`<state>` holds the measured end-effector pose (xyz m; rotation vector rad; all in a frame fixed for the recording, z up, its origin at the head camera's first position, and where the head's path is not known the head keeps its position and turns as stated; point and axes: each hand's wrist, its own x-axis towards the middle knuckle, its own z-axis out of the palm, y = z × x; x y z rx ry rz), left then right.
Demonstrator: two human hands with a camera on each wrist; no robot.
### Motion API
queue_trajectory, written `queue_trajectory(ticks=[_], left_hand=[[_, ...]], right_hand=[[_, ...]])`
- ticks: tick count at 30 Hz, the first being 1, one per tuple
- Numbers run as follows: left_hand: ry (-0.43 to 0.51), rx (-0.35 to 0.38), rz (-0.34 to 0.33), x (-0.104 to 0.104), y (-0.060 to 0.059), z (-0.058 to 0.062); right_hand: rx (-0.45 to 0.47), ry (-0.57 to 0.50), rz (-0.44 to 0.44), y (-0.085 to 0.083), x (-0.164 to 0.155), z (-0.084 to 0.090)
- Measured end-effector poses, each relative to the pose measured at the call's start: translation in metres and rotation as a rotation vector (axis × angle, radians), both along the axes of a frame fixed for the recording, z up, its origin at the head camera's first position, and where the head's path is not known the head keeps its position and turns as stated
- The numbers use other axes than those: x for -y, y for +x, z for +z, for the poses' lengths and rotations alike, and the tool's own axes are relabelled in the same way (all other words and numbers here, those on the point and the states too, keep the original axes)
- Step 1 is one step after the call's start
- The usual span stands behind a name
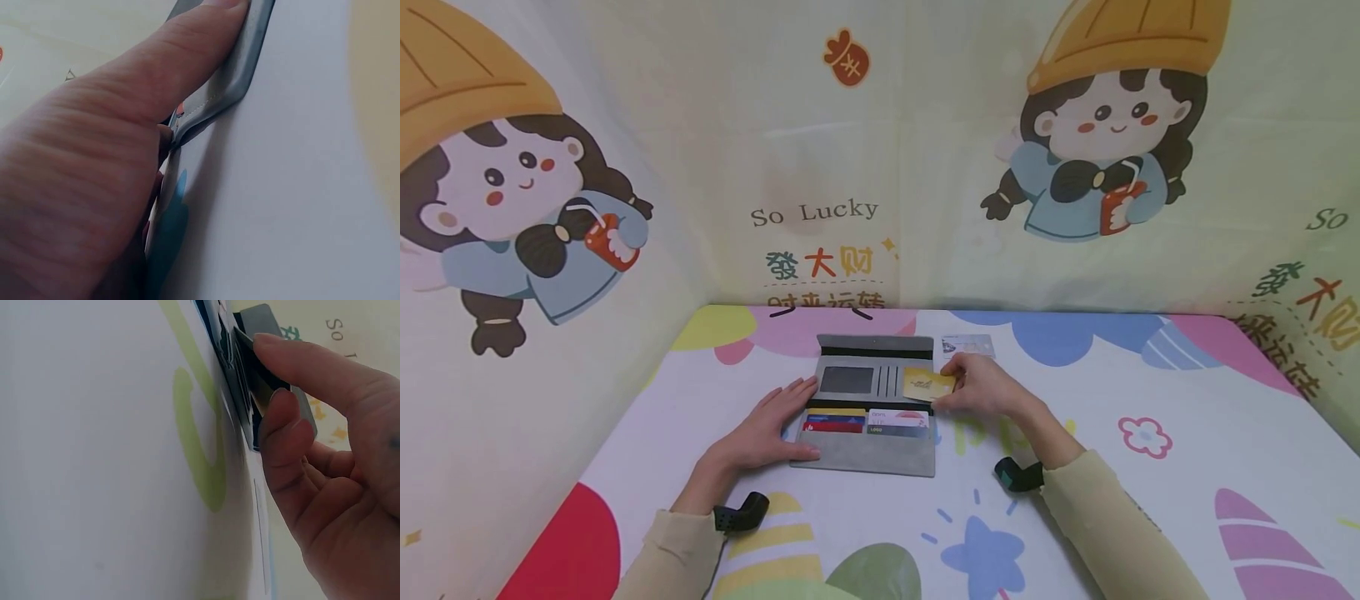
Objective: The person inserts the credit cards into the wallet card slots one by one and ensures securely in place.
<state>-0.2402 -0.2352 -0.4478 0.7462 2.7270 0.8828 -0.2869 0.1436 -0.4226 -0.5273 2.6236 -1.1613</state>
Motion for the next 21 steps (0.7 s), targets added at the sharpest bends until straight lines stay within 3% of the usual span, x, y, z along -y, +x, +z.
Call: queue_trajectory(ticks=[12, 21], left_hand=[[-0.003, 0.0, -0.006, 0.0012, -0.0001, -0.0004], [-0.011, 0.006, -0.003, 0.0014, 0.0, -0.0003]], right_hand=[[-0.037, -0.002, 0.028, -0.0025, 0.0022, -0.0053], [0.008, -0.039, 0.003, -0.003, -0.0021, -0.0044]])
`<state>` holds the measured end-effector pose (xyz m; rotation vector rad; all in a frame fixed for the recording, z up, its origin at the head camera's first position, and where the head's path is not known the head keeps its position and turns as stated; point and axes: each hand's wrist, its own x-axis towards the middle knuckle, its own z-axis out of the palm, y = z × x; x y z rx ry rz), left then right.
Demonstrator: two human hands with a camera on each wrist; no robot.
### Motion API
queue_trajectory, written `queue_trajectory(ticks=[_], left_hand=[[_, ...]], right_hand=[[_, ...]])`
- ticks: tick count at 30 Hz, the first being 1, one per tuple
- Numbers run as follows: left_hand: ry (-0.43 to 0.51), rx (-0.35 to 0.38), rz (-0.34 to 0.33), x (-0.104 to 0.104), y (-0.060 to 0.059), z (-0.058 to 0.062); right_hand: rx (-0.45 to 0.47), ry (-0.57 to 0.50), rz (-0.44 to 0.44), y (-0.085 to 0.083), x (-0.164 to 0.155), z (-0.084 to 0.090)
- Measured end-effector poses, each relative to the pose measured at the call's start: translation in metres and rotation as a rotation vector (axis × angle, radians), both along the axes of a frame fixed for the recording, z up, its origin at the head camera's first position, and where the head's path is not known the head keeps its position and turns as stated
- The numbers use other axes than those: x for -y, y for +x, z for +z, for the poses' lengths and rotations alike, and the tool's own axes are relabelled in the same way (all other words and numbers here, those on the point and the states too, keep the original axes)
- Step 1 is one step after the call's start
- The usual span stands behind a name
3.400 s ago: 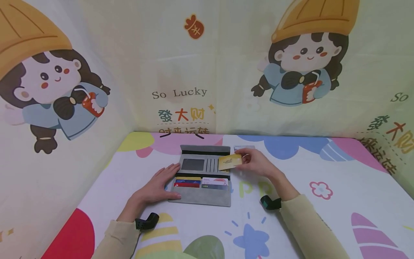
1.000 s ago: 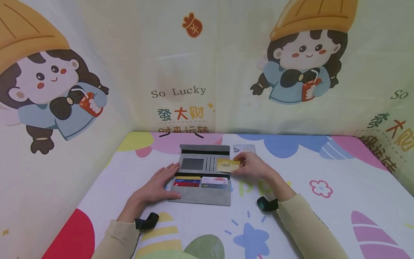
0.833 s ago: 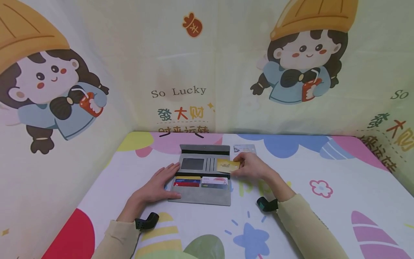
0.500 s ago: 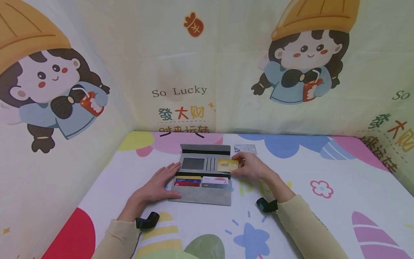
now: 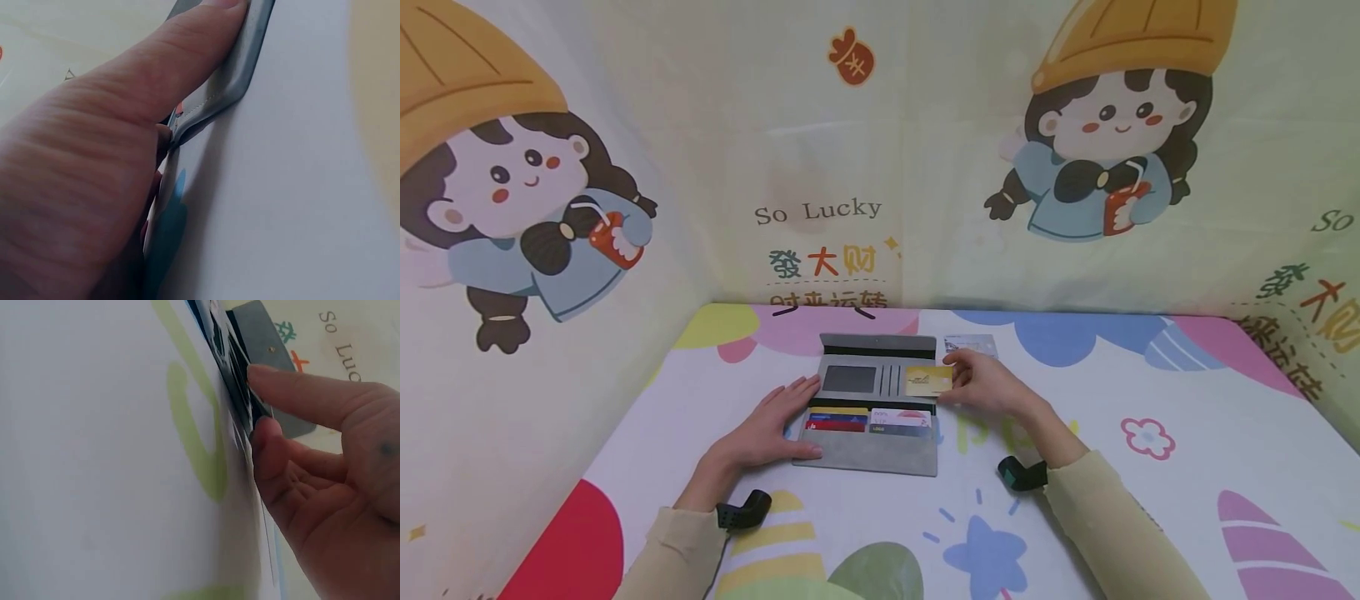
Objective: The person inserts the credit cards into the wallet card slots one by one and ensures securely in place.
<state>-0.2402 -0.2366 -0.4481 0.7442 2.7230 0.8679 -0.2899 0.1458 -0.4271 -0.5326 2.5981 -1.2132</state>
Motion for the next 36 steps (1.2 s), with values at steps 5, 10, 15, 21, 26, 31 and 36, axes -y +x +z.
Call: queue_trajectory(ticks=[5, 10, 15, 21, 26, 31, 36], left_hand=[[-0.01, 0.001, 0.005, 0.001, -0.001, 0.0], [-0.005, 0.005, 0.008, 0.002, -0.002, 0.001], [-0.008, 0.005, 0.014, 0.003, -0.003, 0.003], [-0.01, 0.004, 0.015, 0.004, -0.002, 0.004], [0.002, 0.003, 0.0, 0.004, -0.001, 0.005], [-0.006, 0.007, -0.01, 0.001, -0.001, 0.004], [-0.003, 0.008, -0.003, 0.0, -0.002, 0.004]], right_hand=[[0.031, 0.006, 0.002, -0.002, -0.005, 0.003], [0.039, -0.024, 0.026, -0.005, -0.008, 0.006], [0.022, -0.074, 0.05, -0.007, -0.007, 0.004], [-0.012, -0.1, 0.092, -0.008, 0.002, 0.001], [-0.02, -0.063, 0.084, -0.007, 0.01, -0.001], [-0.018, -0.029, 0.068, -0.006, 0.012, -0.002], [-0.02, -0.026, 0.072, -0.007, 0.013, -0.002]])
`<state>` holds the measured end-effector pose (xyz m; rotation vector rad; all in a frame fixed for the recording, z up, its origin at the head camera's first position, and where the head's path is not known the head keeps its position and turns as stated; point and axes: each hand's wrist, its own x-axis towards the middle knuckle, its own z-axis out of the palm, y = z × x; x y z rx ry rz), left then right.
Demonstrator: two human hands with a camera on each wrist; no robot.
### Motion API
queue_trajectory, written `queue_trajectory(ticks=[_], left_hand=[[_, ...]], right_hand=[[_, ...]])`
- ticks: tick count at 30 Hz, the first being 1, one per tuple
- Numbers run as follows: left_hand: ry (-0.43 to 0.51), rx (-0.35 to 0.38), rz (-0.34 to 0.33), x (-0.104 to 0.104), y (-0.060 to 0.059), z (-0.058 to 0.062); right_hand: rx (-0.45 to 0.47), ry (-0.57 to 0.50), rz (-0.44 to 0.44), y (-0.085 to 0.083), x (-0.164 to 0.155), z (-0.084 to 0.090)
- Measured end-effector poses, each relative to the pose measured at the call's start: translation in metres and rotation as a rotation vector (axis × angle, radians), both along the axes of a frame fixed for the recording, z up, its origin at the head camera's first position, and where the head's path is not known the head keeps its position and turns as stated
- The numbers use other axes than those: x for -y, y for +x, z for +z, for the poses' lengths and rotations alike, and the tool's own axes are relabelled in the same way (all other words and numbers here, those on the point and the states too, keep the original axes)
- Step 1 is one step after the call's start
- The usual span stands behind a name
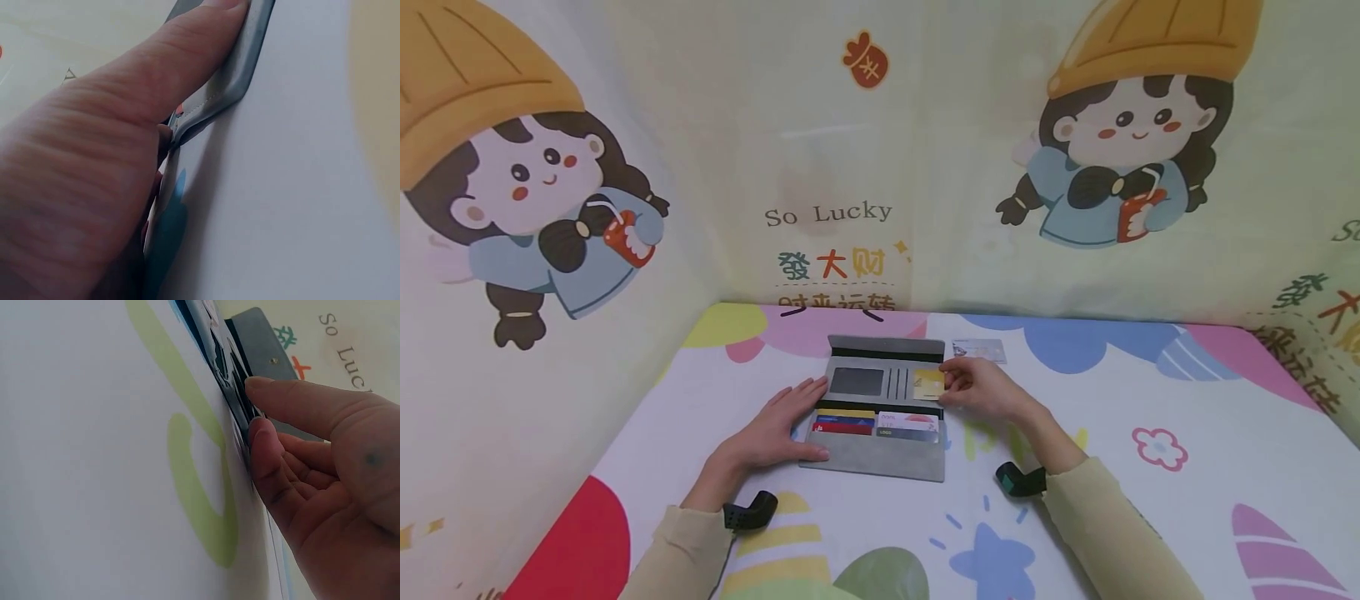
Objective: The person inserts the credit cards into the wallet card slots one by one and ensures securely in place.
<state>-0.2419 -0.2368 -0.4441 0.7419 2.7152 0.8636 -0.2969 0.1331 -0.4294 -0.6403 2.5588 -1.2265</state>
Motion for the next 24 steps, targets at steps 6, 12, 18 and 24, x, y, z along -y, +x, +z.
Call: queue_trajectory(ticks=[6, 12, 18, 24], left_hand=[[0.003, -0.003, -0.006, 0.0, 0.0, -0.002], [-0.004, 0.001, 0.0, -0.001, 0.0, -0.002], [-0.017, 0.006, 0.005, -0.001, 0.0, 0.0], [-0.027, 0.004, 0.011, -0.001, 0.0, 0.0]], right_hand=[[0.002, 0.013, 0.003, 0.001, 0.004, 0.002], [-0.006, 0.014, 0.017, -0.001, 0.009, 0.001], [-0.015, 0.022, 0.017, -0.002, 0.012, 0.0], [-0.062, 0.016, 0.04, -0.004, 0.015, -0.002]])
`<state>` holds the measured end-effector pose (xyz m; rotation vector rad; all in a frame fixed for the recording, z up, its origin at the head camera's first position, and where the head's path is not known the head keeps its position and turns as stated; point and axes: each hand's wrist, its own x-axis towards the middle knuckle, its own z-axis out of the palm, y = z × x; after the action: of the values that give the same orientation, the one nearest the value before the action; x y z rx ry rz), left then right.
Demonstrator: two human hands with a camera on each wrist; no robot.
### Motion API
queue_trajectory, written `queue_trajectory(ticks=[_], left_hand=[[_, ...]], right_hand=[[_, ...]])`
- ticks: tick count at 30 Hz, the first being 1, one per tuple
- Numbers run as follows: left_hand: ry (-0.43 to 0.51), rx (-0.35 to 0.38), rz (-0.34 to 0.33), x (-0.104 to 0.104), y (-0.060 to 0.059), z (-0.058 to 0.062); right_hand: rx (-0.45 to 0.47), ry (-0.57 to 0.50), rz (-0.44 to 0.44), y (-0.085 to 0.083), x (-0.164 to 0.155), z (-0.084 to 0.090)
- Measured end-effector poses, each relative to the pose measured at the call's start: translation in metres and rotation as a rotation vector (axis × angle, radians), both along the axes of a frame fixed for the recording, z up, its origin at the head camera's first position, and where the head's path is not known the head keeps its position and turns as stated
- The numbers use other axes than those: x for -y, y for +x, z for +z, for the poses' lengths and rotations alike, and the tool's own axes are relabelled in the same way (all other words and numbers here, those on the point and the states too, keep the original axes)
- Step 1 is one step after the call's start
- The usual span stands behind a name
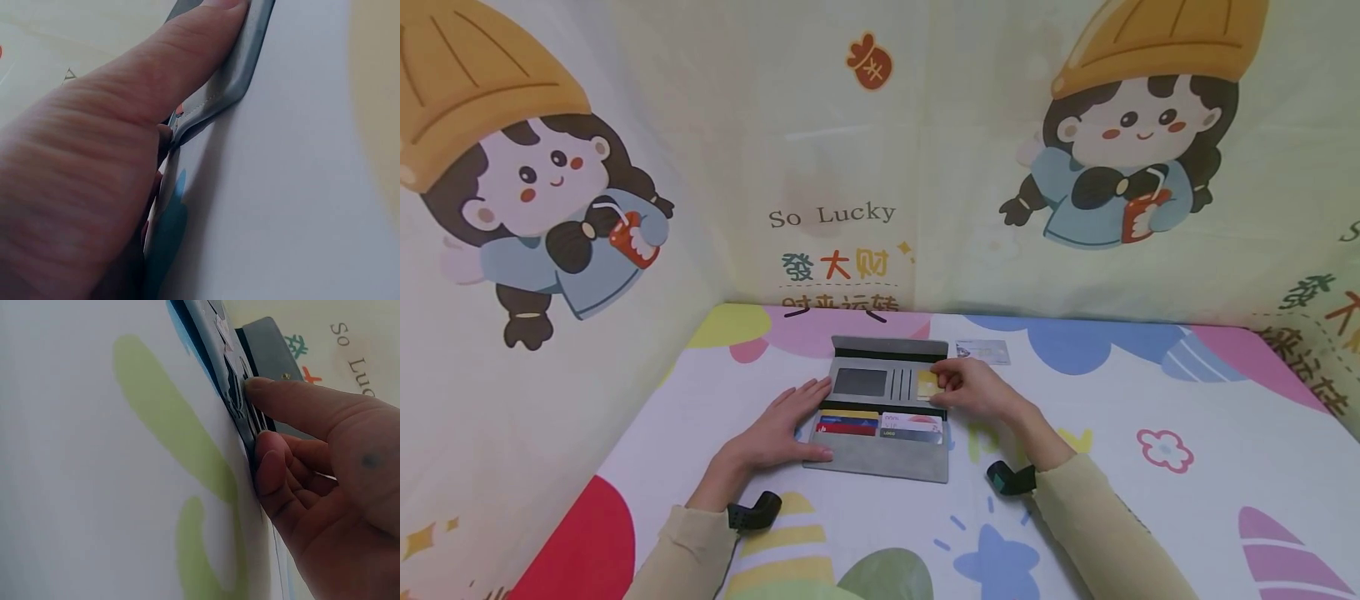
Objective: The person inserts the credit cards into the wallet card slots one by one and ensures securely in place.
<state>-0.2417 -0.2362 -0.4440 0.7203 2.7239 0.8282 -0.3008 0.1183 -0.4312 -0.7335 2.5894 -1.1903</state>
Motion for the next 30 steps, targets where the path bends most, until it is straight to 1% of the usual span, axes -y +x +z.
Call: queue_trajectory(ticks=[8, 18, 24, 30], left_hand=[[0.004, 0.004, 0.007, 0.001, -0.001, -0.002], [-0.002, 0.005, 0.005, 0.0, -0.001, -0.001], [0.006, -0.003, -0.009, 0.0, -0.001, -0.001], [0.01, -0.001, -0.006, 0.0, -0.001, -0.001]], right_hand=[[-0.04, 0.022, 0.008, -0.001, 0.004, -0.001], [-0.033, 0.028, -0.005, 0.001, 0.007, 0.001], [-0.047, 0.038, 0.002, 0.0, 0.008, 0.001], [-0.012, 0.057, -0.023, 0.001, 0.011, 0.003]])
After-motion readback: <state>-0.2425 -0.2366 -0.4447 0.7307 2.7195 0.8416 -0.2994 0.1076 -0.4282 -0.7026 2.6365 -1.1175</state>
